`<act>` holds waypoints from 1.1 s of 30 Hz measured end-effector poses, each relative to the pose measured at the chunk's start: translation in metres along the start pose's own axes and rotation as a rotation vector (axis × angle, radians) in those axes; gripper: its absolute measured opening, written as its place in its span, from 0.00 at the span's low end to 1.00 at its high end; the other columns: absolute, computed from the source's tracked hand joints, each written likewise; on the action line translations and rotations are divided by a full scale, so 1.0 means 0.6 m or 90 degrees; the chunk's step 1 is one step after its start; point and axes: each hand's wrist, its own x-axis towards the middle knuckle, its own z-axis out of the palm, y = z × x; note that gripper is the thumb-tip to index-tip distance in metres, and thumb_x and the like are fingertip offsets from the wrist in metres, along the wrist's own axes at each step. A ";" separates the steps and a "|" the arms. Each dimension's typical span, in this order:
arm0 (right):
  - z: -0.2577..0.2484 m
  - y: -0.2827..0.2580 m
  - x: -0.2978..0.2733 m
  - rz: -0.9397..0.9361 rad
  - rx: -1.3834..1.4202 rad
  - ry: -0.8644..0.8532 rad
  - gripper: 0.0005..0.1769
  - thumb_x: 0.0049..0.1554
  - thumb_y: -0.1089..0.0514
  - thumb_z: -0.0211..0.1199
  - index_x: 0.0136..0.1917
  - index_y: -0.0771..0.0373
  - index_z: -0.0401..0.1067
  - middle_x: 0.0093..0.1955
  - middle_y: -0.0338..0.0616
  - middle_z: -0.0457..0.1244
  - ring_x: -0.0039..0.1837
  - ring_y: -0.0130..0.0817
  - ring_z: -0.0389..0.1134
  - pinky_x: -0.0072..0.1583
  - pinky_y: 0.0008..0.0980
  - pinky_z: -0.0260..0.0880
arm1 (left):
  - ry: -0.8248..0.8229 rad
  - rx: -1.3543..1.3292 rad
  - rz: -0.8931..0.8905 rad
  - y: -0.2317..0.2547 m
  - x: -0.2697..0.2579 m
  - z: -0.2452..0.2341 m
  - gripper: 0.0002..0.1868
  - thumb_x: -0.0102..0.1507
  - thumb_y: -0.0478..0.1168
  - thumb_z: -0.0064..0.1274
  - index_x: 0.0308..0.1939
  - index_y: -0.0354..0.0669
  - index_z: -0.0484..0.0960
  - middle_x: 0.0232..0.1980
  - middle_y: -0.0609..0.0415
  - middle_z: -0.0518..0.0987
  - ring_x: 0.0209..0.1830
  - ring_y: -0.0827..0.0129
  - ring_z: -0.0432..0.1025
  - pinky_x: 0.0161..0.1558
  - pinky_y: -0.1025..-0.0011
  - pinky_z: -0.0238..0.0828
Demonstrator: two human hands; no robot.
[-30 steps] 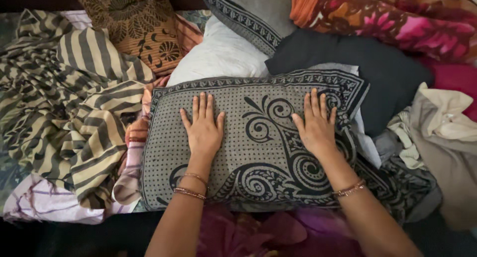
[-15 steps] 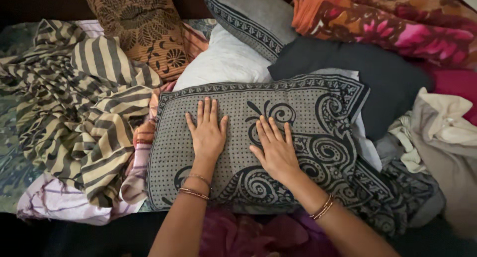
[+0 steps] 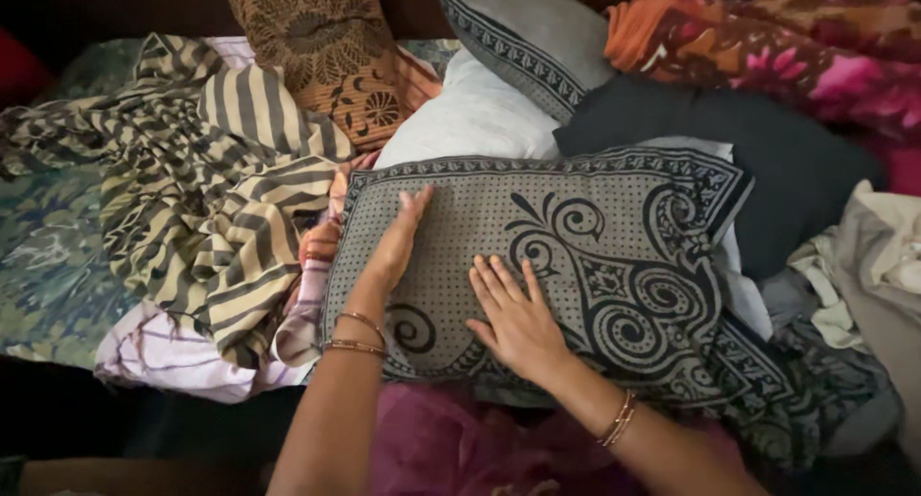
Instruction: The person inserts a pillow into a patterned pillowcase on a bed. They repeatedly adjust, flip, and smooth the pillowcase, then remove and reinsert the pillow multiple times to align the cover.
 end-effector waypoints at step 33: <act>0.044 0.147 0.035 0.185 -0.022 0.015 0.42 0.65 0.35 0.44 0.80 0.67 0.52 0.83 0.51 0.45 0.83 0.46 0.43 0.78 0.55 0.34 | 0.142 0.433 0.146 -0.056 0.022 0.039 0.32 0.74 0.59 0.25 0.76 0.48 0.66 0.83 0.54 0.58 0.86 0.57 0.40 0.80 0.52 0.24</act>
